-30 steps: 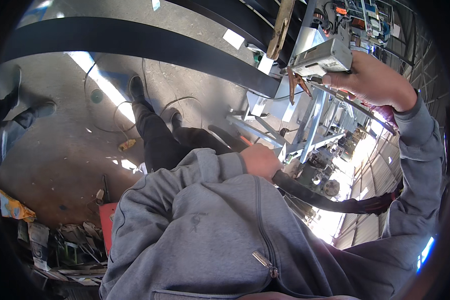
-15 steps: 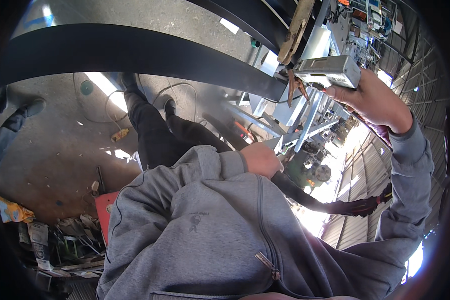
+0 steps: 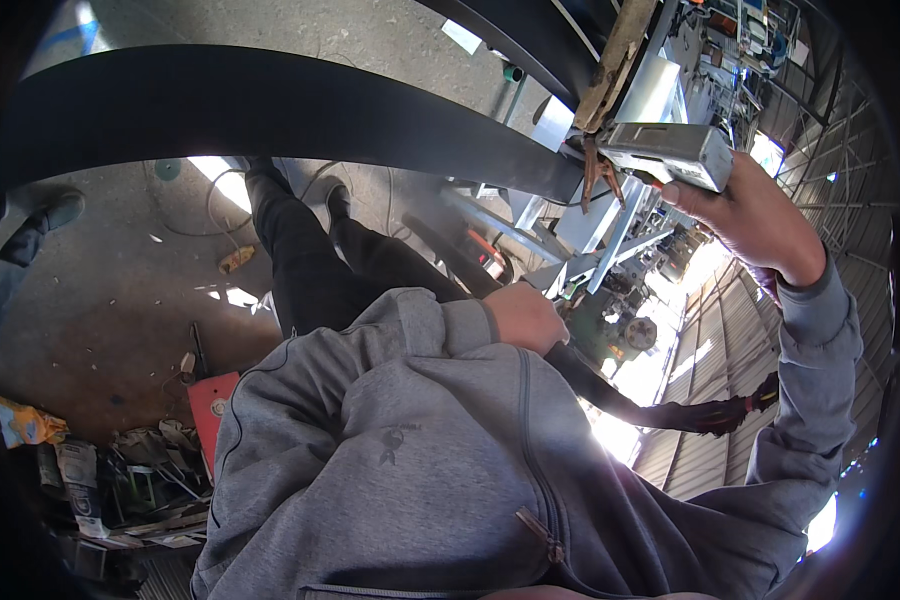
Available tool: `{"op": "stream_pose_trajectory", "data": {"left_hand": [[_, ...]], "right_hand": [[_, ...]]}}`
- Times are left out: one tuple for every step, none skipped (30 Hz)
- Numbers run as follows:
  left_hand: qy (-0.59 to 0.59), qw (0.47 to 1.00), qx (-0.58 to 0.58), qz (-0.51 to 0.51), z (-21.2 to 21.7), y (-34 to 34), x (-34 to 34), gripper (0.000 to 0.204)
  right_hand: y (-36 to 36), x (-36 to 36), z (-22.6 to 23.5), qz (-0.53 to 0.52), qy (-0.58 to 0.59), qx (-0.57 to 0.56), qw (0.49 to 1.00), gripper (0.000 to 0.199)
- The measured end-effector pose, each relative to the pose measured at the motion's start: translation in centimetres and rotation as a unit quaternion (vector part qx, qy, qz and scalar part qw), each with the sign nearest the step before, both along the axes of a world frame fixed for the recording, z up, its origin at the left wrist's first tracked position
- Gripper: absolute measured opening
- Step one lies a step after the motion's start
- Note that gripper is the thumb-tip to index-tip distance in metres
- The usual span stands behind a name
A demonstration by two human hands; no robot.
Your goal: The person prepares a welding torch and welds joints on a metal frame structure. They adjust the torch and position the ground clamp, then apply welds to multiple joints on the frame.
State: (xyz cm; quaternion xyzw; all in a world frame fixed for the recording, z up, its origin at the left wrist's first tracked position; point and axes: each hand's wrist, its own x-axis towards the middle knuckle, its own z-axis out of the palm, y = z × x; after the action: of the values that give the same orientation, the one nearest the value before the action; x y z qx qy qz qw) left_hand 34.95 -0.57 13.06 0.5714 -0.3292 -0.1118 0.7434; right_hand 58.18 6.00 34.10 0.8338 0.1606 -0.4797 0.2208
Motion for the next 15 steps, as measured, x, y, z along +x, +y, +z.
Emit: {"op": "stream_pose_trajectory", "data": {"left_hand": [[-0.003,1.0,0.002,-0.002,-0.01,0.08,0.04,0.049],[-0.004,1.0,0.001,-0.003,-0.02,0.16,0.07,0.049],[-0.006,1.0,0.001,-0.003,-0.02,0.23,0.1,0.049],[-0.007,1.0,0.001,-0.005,-0.01,0.29,0.11,0.049],[-0.009,1.0,0.001,-0.008,0.01,0.3,0.09,0.049],[-0.009,1.0,-0.001,-0.011,0.0,0.32,0.09,0.049],[-0.009,1.0,-0.001,-0.009,-0.01,0.3,0.05,0.049],[-0.007,1.0,-0.003,-0.007,-0.04,0.28,0.01,0.049],[-0.005,1.0,-0.005,-0.005,-0.08,0.23,-0.07,0.049],[-0.005,1.0,-0.005,-0.006,-0.09,0.17,-0.13,0.049],[-0.006,1.0,-0.005,-0.007,-0.13,0.12,-0.19,0.049],[-0.006,1.0,-0.009,-0.005,-0.17,0.07,-0.24,0.049],[-0.006,1.0,-0.008,-0.002,-0.22,0.06,-0.28,0.049],[-0.006,1.0,-0.012,0.004,-0.26,0.06,-0.36,0.049],[-0.005,1.0,-0.018,0.009,-0.29,0.08,-0.39,0.049]], "right_hand": [[-0.08,-0.09,-0.06,-0.003,-0.003,0.009,1.0,0.037],[-0.09,-0.15,-0.08,-0.007,-0.006,0.012,1.0,0.037],[-0.06,-0.21,-0.09,-0.018,-0.015,0.003,1.0,0.037],[0.1,-0.19,0.01,-0.012,-0.007,0.002,1.0,0.038],[0.3,-0.14,0.2,-0.013,-0.006,-0.012,1.0,0.038],[0.51,-0.08,0.31,-0.014,-0.004,-0.027,1.0,0.039],[0.66,-0.09,0.39,-0.018,-0.004,-0.029,0.999,0.039],[0.76,-0.14,0.42,-0.021,-0.004,-0.03,0.999,0.039],[0.8,-0.24,0.45,-0.025,-0.003,-0.032,0.999,0.039],[0.81,-0.32,0.45,-0.025,-0.002,-0.023,0.999,0.039],[0.8,-0.4,0.42,-0.025,-0.001,-0.015,1.0,0.039],[0.74,-0.44,0.37,-0.033,-0.002,-0.011,0.999,0.039],[0.69,-0.46,0.3,-0.016,0.0,0.0,1.0,0.039],[0.62,-0.51,0.24,-0.009,-0.001,0.006,1.0,0.039],[0.57,-0.5,0.18,-0.012,-0.007,-0.001,1.0,0.039]]}}
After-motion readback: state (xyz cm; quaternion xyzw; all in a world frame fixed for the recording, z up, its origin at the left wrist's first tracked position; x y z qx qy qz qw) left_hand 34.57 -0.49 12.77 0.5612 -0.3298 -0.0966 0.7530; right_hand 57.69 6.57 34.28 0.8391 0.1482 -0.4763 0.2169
